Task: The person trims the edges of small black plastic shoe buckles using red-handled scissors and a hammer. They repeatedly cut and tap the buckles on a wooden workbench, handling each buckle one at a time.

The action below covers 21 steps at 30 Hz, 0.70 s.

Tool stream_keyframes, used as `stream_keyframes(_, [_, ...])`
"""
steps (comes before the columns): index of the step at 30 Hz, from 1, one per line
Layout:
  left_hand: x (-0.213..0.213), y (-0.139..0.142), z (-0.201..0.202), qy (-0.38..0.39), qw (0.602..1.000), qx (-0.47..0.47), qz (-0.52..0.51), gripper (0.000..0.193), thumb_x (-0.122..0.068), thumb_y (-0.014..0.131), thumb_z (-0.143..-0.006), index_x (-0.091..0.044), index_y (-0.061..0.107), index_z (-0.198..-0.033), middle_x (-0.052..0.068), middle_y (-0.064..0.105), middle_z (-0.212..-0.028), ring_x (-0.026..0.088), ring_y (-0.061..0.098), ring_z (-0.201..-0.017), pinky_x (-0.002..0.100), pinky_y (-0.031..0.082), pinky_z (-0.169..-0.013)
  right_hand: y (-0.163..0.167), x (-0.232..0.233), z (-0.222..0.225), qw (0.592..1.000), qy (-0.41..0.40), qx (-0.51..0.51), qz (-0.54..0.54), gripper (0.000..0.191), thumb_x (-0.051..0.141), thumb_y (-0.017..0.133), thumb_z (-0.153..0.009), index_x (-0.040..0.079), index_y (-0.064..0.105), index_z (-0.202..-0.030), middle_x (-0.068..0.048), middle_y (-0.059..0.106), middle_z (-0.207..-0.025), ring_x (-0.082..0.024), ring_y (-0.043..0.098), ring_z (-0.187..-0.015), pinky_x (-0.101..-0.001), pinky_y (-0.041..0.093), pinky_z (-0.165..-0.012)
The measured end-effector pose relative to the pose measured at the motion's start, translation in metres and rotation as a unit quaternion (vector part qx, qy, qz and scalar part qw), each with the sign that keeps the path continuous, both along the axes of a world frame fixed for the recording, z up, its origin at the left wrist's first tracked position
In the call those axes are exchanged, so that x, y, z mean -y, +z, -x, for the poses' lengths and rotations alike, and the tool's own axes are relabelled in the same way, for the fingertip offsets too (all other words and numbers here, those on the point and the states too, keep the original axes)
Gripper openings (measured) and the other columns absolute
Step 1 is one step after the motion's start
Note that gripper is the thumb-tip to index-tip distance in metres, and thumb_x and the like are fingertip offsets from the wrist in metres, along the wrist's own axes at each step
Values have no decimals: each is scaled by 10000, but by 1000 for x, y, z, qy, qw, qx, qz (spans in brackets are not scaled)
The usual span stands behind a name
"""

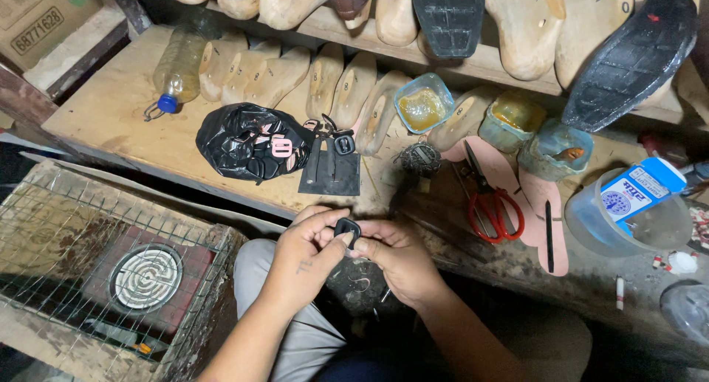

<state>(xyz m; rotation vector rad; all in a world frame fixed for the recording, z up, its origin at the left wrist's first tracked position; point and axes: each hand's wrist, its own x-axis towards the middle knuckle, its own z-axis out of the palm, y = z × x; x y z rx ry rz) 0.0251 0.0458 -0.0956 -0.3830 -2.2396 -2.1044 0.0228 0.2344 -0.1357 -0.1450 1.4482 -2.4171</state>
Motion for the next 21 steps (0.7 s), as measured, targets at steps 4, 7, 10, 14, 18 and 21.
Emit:
stream_keyframes(4, [-3, -7, 0, 2, 997, 44, -57, 303, 44, 703, -876, 47, 713, -1178, 1, 597, -986, 29, 541, -704, 179, 444, -611, -13, 0, -1, 999, -30, -26, -5, 187, 0, 701, -920, -15, 712, -1107, -61, 748, -998, -129, 680, -883, -292, 552, -828])
stream_keyframes(7, [-4, -16, 2, 5, 994, 83, -77, 283, 21, 714, -885, 29, 714, -1168, 7, 646, -919, 32, 592, -689, 182, 458, -600, -24, -1, -2, 998, -50, -27, -8, 155, -2, 707, -916, -13, 714, -1071, -56, 739, -955, -122, 663, -841, -287, 544, -800])
stream_keyframes(10, [-4, -25, 4, 9, 983, 155, -96, 273, -11, 703, -901, -3, 713, -1174, 19, 711, -795, 42, 625, -678, 190, 498, -617, -31, -2, 0, 997, -57, -33, -28, 139, 8, 705, -933, -25, 729, -1066, -50, 723, -917, -106, 639, -818, -274, 530, -785])
stream_keyframes(14, [-3, -40, 13, 0, 982, 169, -85, 204, -32, 707, -915, 2, 732, -1114, 18, 695, -780, 57, 624, -693, 205, 510, -633, -28, -2, 8, 997, -47, -23, -63, 136, 25, 709, -941, -37, 727, -1060, -57, 725, -912, -124, 641, -812, -287, 531, -773])
stream_keyframes(18, [0, -51, 18, 52, 998, -4, 47, 144, -15, 703, -899, 9, 755, -1031, 71, 695, -862, 142, 601, -737, 272, 507, -666, -4, -25, 12, 840, -147, -259, -454, 272, 127, 723, -882, 13, 715, -1130, -108, 737, -1045, -253, 691, -954, -369, 536, -858])
stream_keyframes(21, [3, -55, 29, 135, 938, -237, 215, 99, -12, 669, -883, -27, 734, -957, 106, 744, -1051, 273, 708, -945, 355, 566, -824, 16, -58, 16, 654, -203, -371, -627, 430, 180, 781, -787, -7, 694, -1164, -216, 686, -1118, -413, 636, -1032, -478, 500, -898])
